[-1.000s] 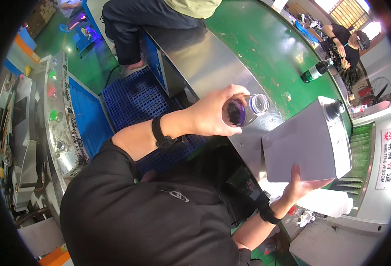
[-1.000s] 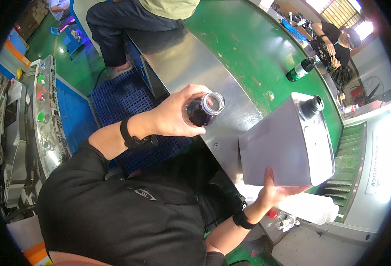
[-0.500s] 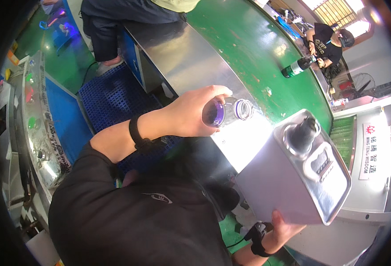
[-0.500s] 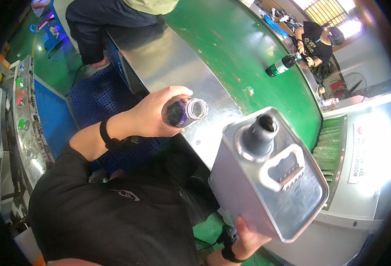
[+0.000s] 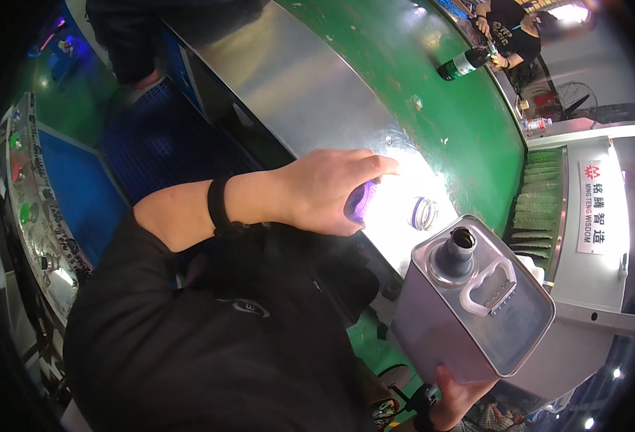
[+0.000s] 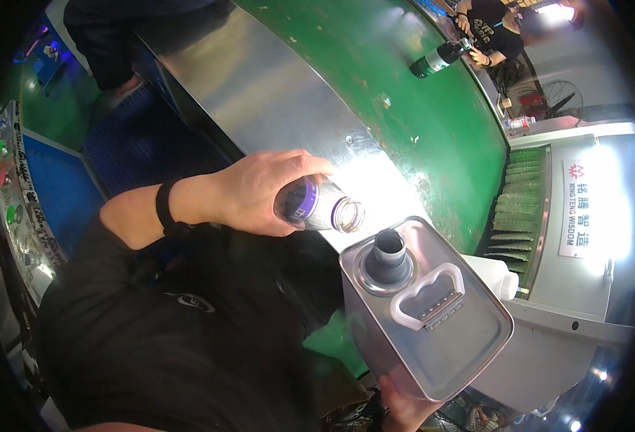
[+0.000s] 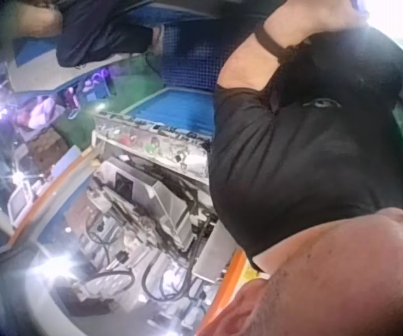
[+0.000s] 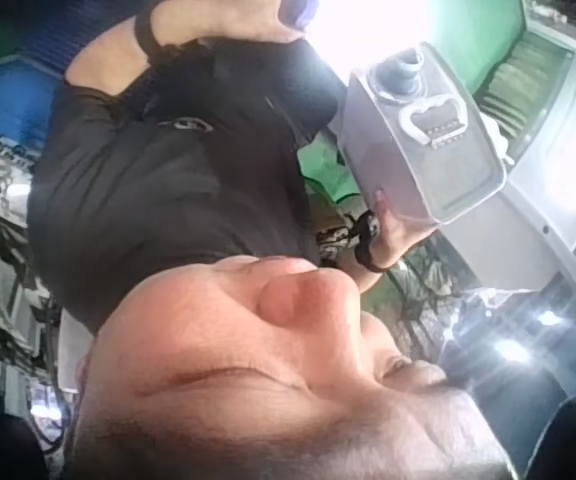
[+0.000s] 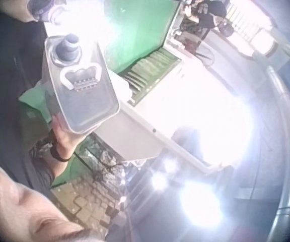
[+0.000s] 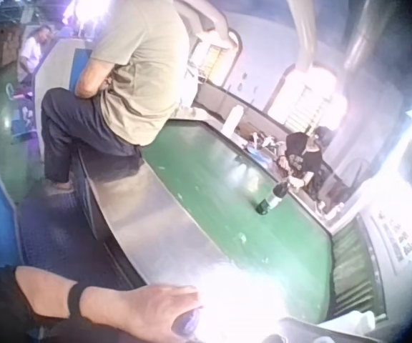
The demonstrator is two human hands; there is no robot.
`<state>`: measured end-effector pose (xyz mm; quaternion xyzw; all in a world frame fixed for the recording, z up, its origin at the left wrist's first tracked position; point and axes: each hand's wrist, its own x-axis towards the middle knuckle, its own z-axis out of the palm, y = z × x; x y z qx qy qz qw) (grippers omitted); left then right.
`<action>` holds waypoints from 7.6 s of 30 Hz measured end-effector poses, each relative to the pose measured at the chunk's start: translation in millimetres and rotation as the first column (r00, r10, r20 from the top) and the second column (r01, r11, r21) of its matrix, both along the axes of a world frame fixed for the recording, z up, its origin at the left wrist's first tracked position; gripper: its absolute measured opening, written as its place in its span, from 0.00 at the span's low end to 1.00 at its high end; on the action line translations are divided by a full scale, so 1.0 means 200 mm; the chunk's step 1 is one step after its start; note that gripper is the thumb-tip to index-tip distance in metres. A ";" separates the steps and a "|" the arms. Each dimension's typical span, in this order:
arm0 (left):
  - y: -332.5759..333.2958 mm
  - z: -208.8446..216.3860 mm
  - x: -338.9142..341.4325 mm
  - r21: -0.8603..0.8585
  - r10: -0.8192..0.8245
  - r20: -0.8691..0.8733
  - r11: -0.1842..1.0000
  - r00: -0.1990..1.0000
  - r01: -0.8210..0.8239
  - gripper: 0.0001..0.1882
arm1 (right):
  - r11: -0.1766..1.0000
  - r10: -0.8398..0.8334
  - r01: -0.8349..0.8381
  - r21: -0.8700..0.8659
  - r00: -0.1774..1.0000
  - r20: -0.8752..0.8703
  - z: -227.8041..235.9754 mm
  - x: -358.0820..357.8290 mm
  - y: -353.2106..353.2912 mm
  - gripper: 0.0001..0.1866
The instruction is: Pouring liquid from large metal and plastic containers into smaller plastic bottles.
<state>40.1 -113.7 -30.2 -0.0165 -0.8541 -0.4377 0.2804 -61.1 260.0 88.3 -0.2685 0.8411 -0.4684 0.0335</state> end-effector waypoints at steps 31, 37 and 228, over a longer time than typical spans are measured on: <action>0.07 -0.12 -0.10 -0.215 0.012 0.064 0.977 0.998 0.002 0.37 | 0.845 0.307 0.022 0.534 0.798 -0.519 0.05 -0.18 0.11 0.69; 0.08 -0.12 -0.12 -0.224 0.013 0.073 0.975 0.997 0.004 0.36 | 0.793 0.373 0.058 0.606 0.741 -0.559 0.09 -0.19 0.09 0.66; 0.13 -0.23 -0.06 -0.143 -0.013 0.047 0.990 0.999 0.019 0.31 | 0.361 0.704 0.052 0.931 0.640 -0.309 0.58 -0.04 -0.38 0.57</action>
